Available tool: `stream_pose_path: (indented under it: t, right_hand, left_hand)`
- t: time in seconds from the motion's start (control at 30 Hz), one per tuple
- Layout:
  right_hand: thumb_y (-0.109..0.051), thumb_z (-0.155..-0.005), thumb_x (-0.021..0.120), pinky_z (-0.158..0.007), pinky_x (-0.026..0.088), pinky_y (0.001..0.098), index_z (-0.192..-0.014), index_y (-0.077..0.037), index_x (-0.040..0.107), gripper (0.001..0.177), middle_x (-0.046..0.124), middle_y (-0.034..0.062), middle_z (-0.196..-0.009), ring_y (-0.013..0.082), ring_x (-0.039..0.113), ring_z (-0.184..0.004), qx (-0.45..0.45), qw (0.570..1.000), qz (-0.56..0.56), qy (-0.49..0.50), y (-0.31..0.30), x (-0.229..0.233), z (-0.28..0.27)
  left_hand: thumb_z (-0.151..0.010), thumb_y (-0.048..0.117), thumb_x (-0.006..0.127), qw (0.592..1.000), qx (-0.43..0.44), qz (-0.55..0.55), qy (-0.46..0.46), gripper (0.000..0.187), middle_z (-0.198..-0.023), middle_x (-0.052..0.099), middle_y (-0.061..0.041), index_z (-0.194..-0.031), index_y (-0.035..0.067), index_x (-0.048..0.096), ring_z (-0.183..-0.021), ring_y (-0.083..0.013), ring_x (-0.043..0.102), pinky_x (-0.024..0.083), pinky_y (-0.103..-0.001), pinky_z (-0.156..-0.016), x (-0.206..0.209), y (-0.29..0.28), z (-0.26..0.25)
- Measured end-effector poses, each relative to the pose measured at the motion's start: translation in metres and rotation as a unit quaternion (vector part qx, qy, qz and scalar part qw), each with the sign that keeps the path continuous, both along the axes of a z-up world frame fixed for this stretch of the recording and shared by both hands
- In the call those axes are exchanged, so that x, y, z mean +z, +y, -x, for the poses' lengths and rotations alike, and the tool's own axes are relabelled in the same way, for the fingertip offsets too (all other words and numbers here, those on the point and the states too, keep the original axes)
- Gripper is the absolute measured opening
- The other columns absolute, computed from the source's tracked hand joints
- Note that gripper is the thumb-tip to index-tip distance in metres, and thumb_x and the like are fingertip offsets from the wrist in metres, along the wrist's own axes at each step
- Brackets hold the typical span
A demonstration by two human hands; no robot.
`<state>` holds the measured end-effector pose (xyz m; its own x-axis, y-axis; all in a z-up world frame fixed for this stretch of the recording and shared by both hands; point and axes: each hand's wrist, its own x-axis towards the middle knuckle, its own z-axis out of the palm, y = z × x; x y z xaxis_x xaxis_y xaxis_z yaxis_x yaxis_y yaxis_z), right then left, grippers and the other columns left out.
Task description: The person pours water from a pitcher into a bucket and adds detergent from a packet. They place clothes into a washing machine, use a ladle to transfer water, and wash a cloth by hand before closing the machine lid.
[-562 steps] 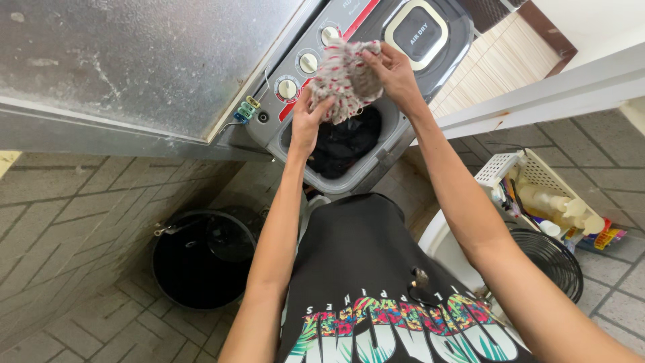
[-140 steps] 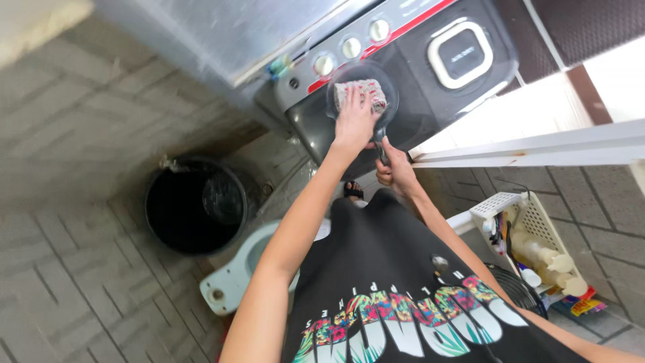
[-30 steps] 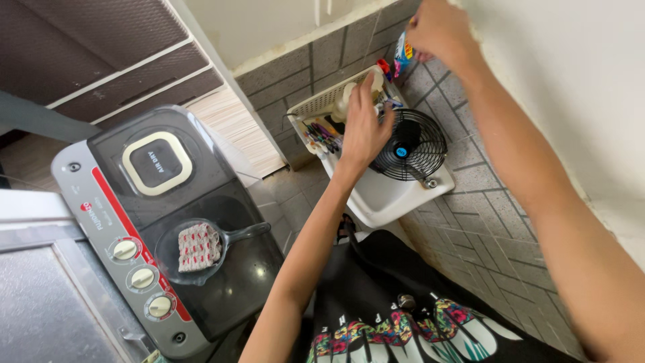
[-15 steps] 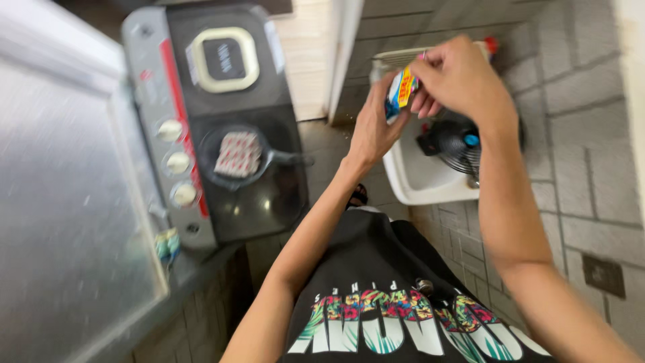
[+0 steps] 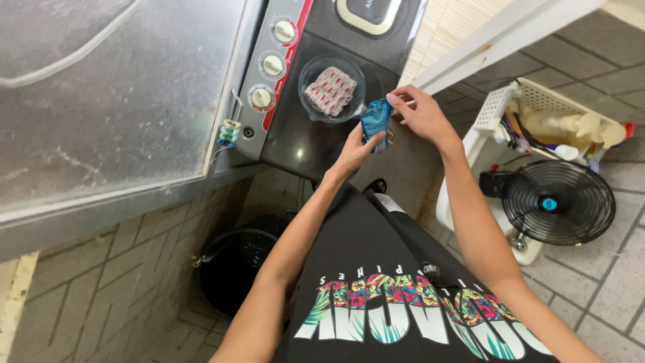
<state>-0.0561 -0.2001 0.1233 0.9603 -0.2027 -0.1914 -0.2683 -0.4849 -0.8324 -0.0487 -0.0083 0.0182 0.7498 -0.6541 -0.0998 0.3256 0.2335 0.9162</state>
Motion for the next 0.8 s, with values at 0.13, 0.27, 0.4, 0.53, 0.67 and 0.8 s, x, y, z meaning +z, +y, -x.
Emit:
stream_pose_path:
  t: [0.13, 0.27, 0.4, 0.53, 0.67, 0.8]
  right_hand:
    - [-0.028, -0.103, 0.066, -0.074, 0.058, 0.0277, -0.117, -0.003, 0.067, 0.029, 0.070, 0.0040, -0.101, 0.0091, 0.066, -0.088, 0.024, 0.985, -0.172, 0.014, 0.011, -0.047, -0.021]
    - [-0.021, -0.102, 0.067, -0.067, 0.057, 0.0289, -0.112, 0.000, 0.068, 0.023, 0.067, 0.0038, -0.093, 0.0077, 0.063, -0.079, 0.014, 0.991, -0.133, 0.008, 0.019, -0.054, -0.034]
    - [-0.017, -0.102, 0.067, -0.067, 0.054, 0.0285, -0.108, 0.002, 0.070, 0.021, 0.070, 0.0060, -0.086, 0.0102, 0.063, -0.073, 0.034, 0.999, -0.034, -0.014, 0.028, -0.040, -0.044]
    - [-0.017, -0.100, 0.068, -0.064, 0.054, 0.0281, -0.103, 0.002, 0.072, 0.020, 0.072, 0.0069, -0.082, 0.0120, 0.067, -0.069, 0.025, 0.999, 0.024, -0.005, 0.032, -0.028, -0.055]
    - [-0.018, -0.101, 0.067, -0.059, 0.057, 0.0281, -0.102, 0.001, 0.072, 0.020, 0.072, 0.0061, -0.082, 0.0104, 0.067, -0.068, 0.023, 1.000, 0.004, 0.017, 0.037, -0.023, -0.064]
    - [-0.018, -0.101, 0.067, -0.058, 0.058, 0.0274, -0.103, 0.000, 0.073, 0.019, 0.072, 0.0052, -0.082, 0.0092, 0.067, -0.068, 0.018, 0.999, 0.006, 0.032, 0.039, -0.021, -0.069]
  left_hand:
    - [-0.102, 0.030, 0.067, 0.997, 0.011, 0.043, 0.069, 0.042, -0.105, 0.072, -0.010, -0.131, 0.002, 0.056, -0.090, -0.0198, 0.074, 0.060, -0.033, -0.074, -0.009, 0.009, -0.011]
    - [-0.101, 0.039, 0.065, 0.991, 0.013, 0.066, 0.116, 0.046, -0.102, 0.072, -0.010, -0.129, 0.002, 0.059, -0.085, -0.0228, 0.076, 0.061, -0.034, -0.066, -0.005, 0.014, -0.016]
    - [-0.102, 0.045, 0.062, 0.986, 0.010, 0.100, 0.134, 0.050, -0.101, 0.073, -0.011, -0.129, 0.003, 0.059, -0.086, -0.0241, 0.077, 0.062, -0.035, -0.065, -0.007, 0.008, -0.017]
    - [-0.100, 0.050, 0.061, 0.977, 0.013, 0.118, 0.175, 0.054, -0.102, 0.073, -0.011, -0.129, 0.004, 0.059, -0.088, -0.0252, 0.077, 0.063, -0.036, -0.068, -0.009, -0.001, -0.019]
    - [-0.100, 0.053, 0.060, 0.976, 0.012, 0.119, 0.183, 0.058, -0.102, 0.073, -0.012, -0.130, 0.003, 0.059, -0.088, -0.0250, 0.077, 0.063, -0.035, -0.067, -0.010, 0.003, -0.024]
    - [-0.101, 0.053, 0.059, 0.974, 0.012, 0.128, 0.187, 0.059, -0.102, 0.074, -0.015, -0.128, 0.001, 0.058, -0.087, -0.0266, 0.078, 0.063, -0.035, -0.066, -0.012, 0.004, -0.027]
